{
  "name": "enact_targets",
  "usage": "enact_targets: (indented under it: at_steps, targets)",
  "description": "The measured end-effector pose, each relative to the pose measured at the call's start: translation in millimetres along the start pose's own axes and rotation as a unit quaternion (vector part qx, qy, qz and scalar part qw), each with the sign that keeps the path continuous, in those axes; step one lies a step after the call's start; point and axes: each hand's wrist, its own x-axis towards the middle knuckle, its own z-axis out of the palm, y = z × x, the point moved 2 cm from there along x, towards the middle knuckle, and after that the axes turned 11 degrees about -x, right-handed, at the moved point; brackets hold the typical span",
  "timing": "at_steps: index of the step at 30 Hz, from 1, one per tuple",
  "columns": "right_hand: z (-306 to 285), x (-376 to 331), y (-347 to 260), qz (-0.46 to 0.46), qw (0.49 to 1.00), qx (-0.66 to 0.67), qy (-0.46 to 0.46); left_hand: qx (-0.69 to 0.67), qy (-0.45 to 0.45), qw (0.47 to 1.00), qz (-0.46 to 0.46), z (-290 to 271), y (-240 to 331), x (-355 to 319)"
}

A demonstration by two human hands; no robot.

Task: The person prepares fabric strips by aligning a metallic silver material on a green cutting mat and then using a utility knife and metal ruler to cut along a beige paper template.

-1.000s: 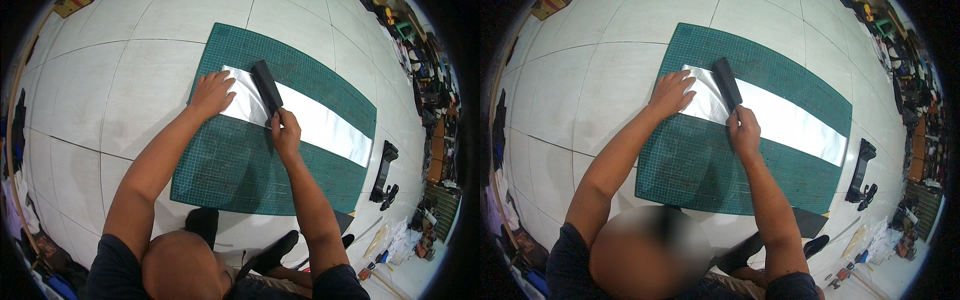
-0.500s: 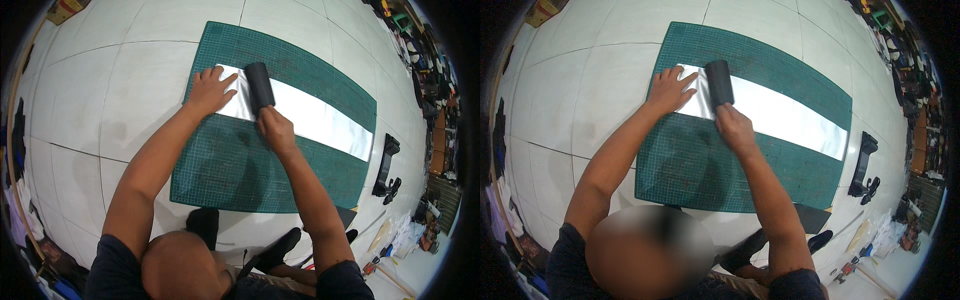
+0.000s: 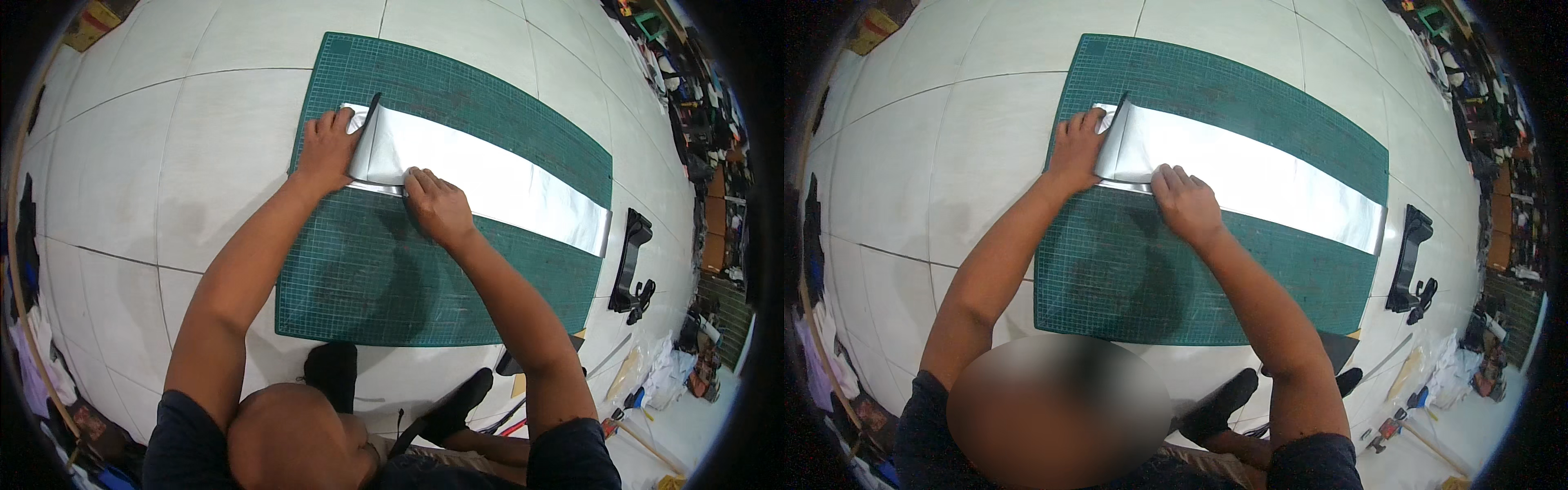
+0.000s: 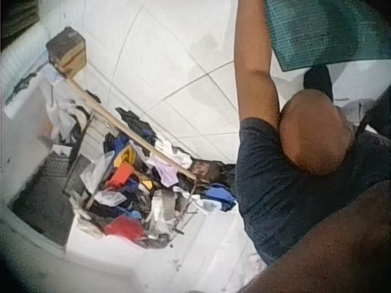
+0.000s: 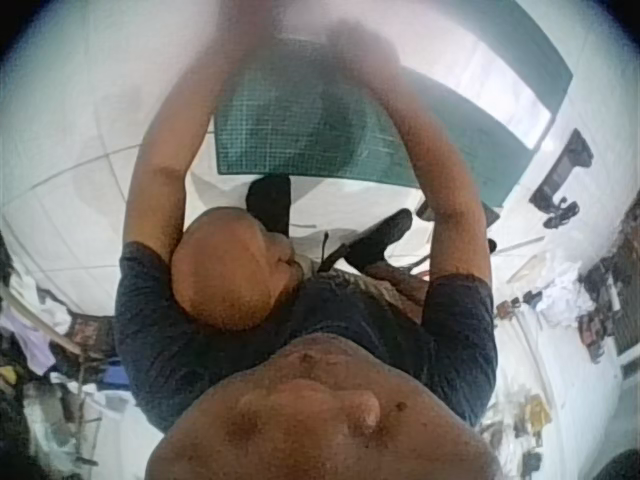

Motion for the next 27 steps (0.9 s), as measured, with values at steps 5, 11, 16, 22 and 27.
enact_targets:
  at_steps: [5, 11, 16, 22, 27]
  targets:
    - [0, 0, 0, 0.026, 0.999, 0.012, 0.016, 0.036, -0.035, 0.999, -0.011, 2, 4, 3]
    - [-3, -1, 1, 0.036, 0.999, 0.03, 0.007, 0.063, -0.056, 0.996, -0.031, 6, 1, 8]
    - [-1, -3, 0, 0.027, 0.999, 0.025, 0.006, 0.04, -0.046, 0.998, 0.002, 2, -1, 4]
    - [-1, -6, -5, 0.025, 0.999, 0.007, -0.031, 0.012, -0.072, 0.997, -0.012, -6, 5, 1]
    - [-2, -3, -12, 0.032, 0.999, 0.023, -0.033, 0.044, -0.044, 0.998, -0.002, 4, -2, -2]
